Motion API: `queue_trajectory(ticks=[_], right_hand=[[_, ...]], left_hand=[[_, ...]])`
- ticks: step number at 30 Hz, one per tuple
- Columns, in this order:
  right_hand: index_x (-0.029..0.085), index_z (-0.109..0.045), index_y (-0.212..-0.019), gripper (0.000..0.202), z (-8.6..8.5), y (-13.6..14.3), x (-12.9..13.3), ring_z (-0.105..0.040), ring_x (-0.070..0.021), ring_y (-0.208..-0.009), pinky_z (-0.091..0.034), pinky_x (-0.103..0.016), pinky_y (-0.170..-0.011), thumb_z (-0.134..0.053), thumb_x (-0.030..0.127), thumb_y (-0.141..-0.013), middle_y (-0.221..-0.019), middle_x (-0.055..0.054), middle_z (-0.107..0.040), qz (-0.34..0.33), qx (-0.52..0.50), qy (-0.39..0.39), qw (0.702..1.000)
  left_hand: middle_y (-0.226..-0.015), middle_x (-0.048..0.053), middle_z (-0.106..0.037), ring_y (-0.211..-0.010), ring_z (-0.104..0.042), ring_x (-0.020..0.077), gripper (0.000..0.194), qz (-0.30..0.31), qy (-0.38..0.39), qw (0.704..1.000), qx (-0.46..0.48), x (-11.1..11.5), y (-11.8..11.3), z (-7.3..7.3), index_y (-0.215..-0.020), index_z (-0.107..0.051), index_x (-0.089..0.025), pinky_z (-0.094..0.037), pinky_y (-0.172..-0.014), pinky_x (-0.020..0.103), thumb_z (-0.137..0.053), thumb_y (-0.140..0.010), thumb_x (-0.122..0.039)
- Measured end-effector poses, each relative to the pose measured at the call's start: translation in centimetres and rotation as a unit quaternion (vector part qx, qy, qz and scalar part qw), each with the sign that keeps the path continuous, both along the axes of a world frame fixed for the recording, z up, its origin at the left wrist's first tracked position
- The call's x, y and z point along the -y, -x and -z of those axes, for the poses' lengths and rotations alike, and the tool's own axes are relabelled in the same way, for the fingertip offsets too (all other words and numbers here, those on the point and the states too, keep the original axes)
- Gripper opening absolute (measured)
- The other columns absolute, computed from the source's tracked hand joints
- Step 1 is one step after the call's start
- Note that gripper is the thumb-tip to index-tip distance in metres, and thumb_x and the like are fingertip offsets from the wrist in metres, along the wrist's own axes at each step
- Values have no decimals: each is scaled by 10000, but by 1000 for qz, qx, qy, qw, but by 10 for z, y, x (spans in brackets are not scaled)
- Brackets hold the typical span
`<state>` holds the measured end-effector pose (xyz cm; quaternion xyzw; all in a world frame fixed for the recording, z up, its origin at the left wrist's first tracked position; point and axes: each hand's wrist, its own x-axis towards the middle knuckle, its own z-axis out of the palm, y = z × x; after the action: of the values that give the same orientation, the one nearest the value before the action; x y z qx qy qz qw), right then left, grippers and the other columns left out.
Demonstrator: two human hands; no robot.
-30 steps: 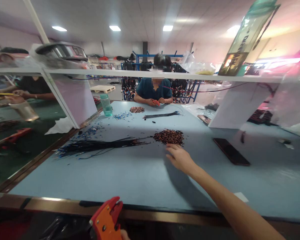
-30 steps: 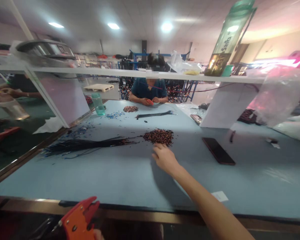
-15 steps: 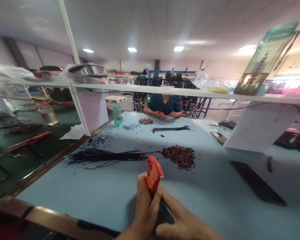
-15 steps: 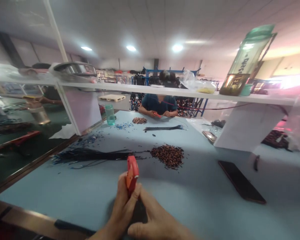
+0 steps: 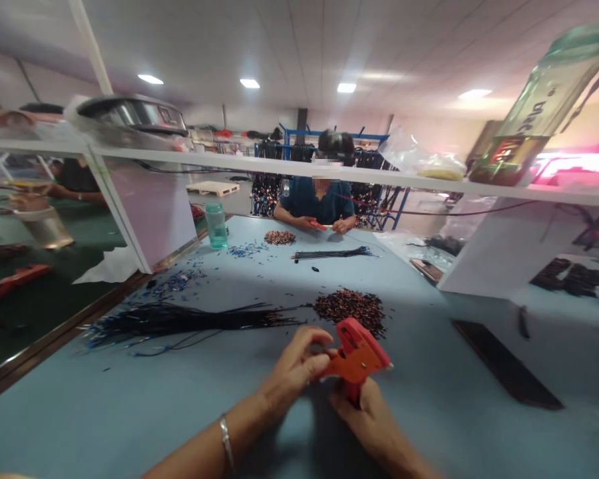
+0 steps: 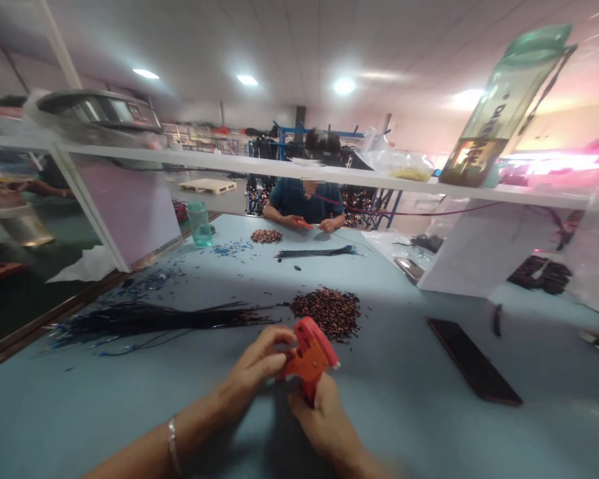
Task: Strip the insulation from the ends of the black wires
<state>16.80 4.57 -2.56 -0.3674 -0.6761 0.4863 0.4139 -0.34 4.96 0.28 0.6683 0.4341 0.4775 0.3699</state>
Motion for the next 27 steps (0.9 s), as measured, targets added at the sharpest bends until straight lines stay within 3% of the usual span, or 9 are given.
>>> queue_trajectory(ticks=[2, 5, 7, 9, 14, 20, 22, 27], right_hand=[[226, -601, -999, 213, 4, 0, -3, -659, -267, -924, -538, -410, -851, -633, 363, -840, -974, -70, -677, 28, -32, 15, 999], [237, -610, -993, 207, 6, 3, -4, -658, -248, -893, -545, -375, -824, -643, 386, -853, -961, -67, -673, 45, -70, 25, 996], [233, -634, -975, 208, 5, 6, -4, -654, -251, -889, -546, -367, -809, -652, 391, -841, -965, -72, -674, 48, -64, 25, 997], [220, -650, -956, 202, 3, 9, -3, -655, -255, -868, -545, -365, -792, -658, 369, -820, -949, -74, -682, 42, -39, 37, 998], [194, -665, -873, 149, 0, 9, -2, -646, -235, -780, -536, -339, -743, -617, 315, -801, -823, -41, -672, 20, 29, 51, 998], [207, -667, -868, 173, 3, 5, -2, -621, -223, -724, -519, -315, -675, -593, 352, -809, -781, -32, -661, 29, 57, 37, 997], [210, -671, -847, 164, 2, 4, -2, -619, -226, -722, -518, -322, -689, -593, 347, -801, -778, -31, -663, 30, 68, 26, 997], [218, -692, -844, 185, 0, 2, -2, -640, -254, -757, -524, -349, -723, -598, 368, -789, -790, -42, -690, 40, 90, 12, 995]], left_hand=[[-894, 55, -691, -842, -655, 209, 236, -106, -39, 990, -79, -14, 29, 1, -966, -638, -186, -514, -761, 311, -500, -837, -328], [-839, 56, -678, -795, -635, 210, 181, -248, -47, 960, -124, -32, 70, 7, -880, -617, -185, -490, -782, 348, -450, -844, -247], [-866, 66, -683, -813, -630, 221, 200, -303, -56, 936, -171, -37, 86, 10, -897, -627, -184, -478, -796, 364, -435, -842, -196], [-920, 81, -693, -891, -626, 242, 222, -309, -72, 920, -231, -38, 90, 12, -914, -655, -185, -457, -843, 383, -451, -834, -153], [-1041, 72, -704, -1023, -600, 265, 250, -251, -94, 886, -378, -33, 79, 9, -963, -719, -239, -377, -966, 434, -534, -837, -126], [-1254, 170, -623, -1121, -548, 331, 445, -360, -45, 803, -473, -34, 104, 3, -1267, -603, -176, -305, -1000, 551, -394, -888, -72], [-1227, 172, -645, -1116, -557, 347, 438, -369, -28, 783, -499, -33, 113, 3, -1228, -627, -173, -276, -1008, 583, -375, -888, -62], [-935, 145, -723, -914, -648, 323, 365, -344, -1, 763, -547, -31, 118, 8, -933, -737, -166, -282, -988, 573, -385, -893, -79]])
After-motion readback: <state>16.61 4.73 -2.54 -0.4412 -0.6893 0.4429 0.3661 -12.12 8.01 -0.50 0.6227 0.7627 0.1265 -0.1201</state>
